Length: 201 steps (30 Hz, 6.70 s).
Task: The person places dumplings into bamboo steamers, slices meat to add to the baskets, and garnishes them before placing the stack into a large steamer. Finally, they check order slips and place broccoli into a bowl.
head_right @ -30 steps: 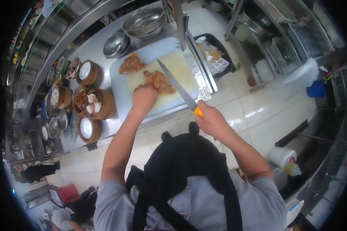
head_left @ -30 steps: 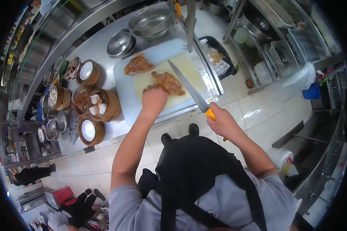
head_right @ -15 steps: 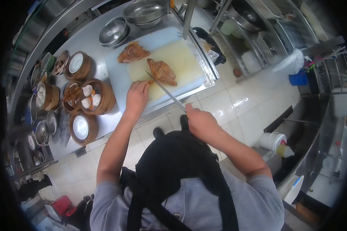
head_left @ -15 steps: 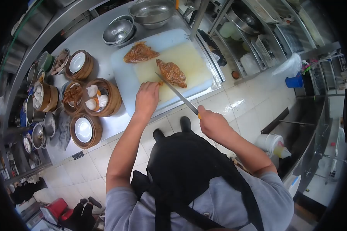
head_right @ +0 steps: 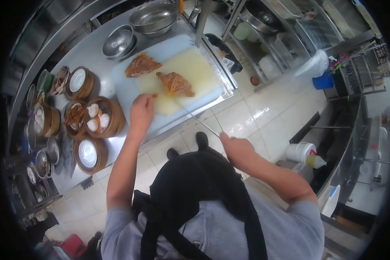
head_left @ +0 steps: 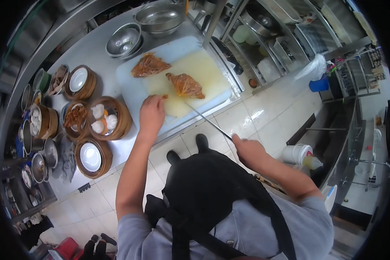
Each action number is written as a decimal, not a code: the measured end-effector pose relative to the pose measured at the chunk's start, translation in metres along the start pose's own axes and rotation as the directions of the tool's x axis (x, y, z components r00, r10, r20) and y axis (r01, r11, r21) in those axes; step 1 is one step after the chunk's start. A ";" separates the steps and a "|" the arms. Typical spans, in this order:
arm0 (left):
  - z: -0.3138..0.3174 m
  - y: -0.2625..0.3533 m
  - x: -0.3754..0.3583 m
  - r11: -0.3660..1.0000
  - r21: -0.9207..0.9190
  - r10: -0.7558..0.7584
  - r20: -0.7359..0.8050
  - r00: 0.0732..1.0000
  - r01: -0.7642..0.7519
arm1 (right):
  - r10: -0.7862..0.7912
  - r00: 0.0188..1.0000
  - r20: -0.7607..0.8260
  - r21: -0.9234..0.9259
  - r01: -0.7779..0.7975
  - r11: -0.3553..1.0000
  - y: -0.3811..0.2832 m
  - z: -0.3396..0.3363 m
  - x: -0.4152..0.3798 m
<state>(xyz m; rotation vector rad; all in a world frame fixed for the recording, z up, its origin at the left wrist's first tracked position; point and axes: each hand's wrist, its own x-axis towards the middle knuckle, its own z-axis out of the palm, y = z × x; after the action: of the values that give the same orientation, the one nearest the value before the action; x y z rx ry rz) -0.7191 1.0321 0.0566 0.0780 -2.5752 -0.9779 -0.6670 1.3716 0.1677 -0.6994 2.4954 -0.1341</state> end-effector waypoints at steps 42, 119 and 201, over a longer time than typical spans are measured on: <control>-0.103 0.026 0.053 0.798 -0.441 -0.225 0.415 0.882 0.411 | -0.189 0.981 0.046 0.994 -0.065 -0.093 -0.085 -0.086 0.226; -0.015 -0.029 0.203 0.878 0.477 -0.171 0.393 0.904 -0.041 | 0.085 0.993 -0.086 -0.154 -0.097 0.983 0.114 -0.130 0.221; 0.070 0.167 0.198 0.949 -0.313 0.119 0.253 0.960 -0.035 | 0.202 0.979 0.034 0.072 -0.204 0.976 0.135 -0.090 0.108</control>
<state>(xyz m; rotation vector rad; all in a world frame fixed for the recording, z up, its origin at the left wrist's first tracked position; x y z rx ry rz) -0.9148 1.1659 0.1833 -0.2565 -2.6008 -1.4310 -0.8533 1.4291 0.1613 -0.4091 2.5049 -0.1417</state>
